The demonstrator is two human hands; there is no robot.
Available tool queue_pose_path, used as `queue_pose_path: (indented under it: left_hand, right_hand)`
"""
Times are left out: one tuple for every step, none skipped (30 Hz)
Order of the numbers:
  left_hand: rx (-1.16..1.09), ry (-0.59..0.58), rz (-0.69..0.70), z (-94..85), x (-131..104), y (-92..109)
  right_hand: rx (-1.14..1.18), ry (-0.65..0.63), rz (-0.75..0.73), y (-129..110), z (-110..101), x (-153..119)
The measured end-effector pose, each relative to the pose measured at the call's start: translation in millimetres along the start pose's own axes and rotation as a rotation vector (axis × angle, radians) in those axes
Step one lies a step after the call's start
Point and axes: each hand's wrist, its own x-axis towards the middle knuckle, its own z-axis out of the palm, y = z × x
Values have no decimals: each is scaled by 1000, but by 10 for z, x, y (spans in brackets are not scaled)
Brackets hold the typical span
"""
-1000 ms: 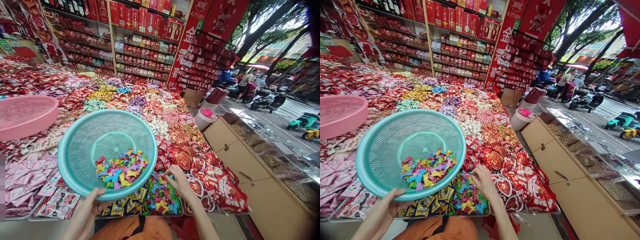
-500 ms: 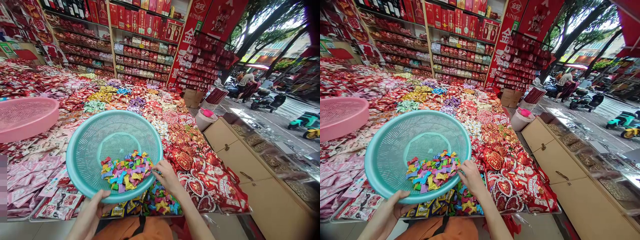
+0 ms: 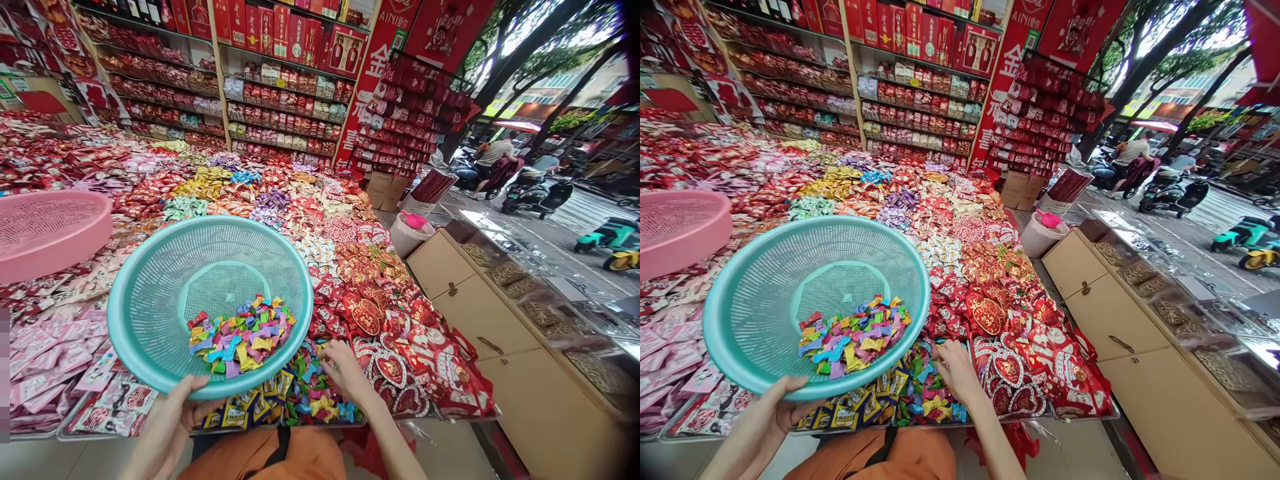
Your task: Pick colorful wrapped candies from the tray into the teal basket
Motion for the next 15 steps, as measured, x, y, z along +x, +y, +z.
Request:
queue_pose_path:
  left_hand:
    - [-3, 6, -1, 4, -4, 10]
    - [-7, 14, -2, 10, -9, 19]
    - [-9, 20, -3, 15, -15, 26]
    - [-9, 26, -5, 19, -20, 30]
    - [-10, 30, -6, 22, -25, 33]
    - [-11, 31, -9, 22, -28, 33]
    - [-12, 29, -10, 21, -30, 32]
    - [-14, 25, -8, 19, -32, 30]
    - [-14, 25, -5, 17, -34, 29]
    - [-15, 28, -3, 16, -37, 28]
    - [-15, 33, -6, 17, -40, 29]
    - [-15, 43, -10, 19, -44, 31]
    - [-16, 54, -14, 22, -49, 34]
    - [-18, 61, -17, 27, -54, 37]
    - [-21, 65, -17, 31, -58, 41]
  right_hand:
    - [-15, -38, 23, 30, 54, -6]
    - [-28, -74, 41, 52, 97, -8]
    - [-38, -109, 54, 66, 129, -7]
    - [-43, -141, 62, 71, 149, -2]
    - [-44, -168, 65, 69, 161, 6]
    - [-41, -190, 63, 61, 167, 15]
    - [-37, -208, 60, 49, 168, 25]
    - [-35, -223, 59, 35, 168, 36]
    - [-35, -238, 58, 21, 168, 45]
    - [-38, -249, 60, 8, 170, 52]
    - [-45, -257, 68, -1, 175, 57]
    - [-53, -257, 81, -7, 182, 60]
    - [-59, -246, 98, -11, 192, 60]
    - [-64, -227, 118, -12, 203, 59]
    - [-68, -206, 143, -11, 214, 57]
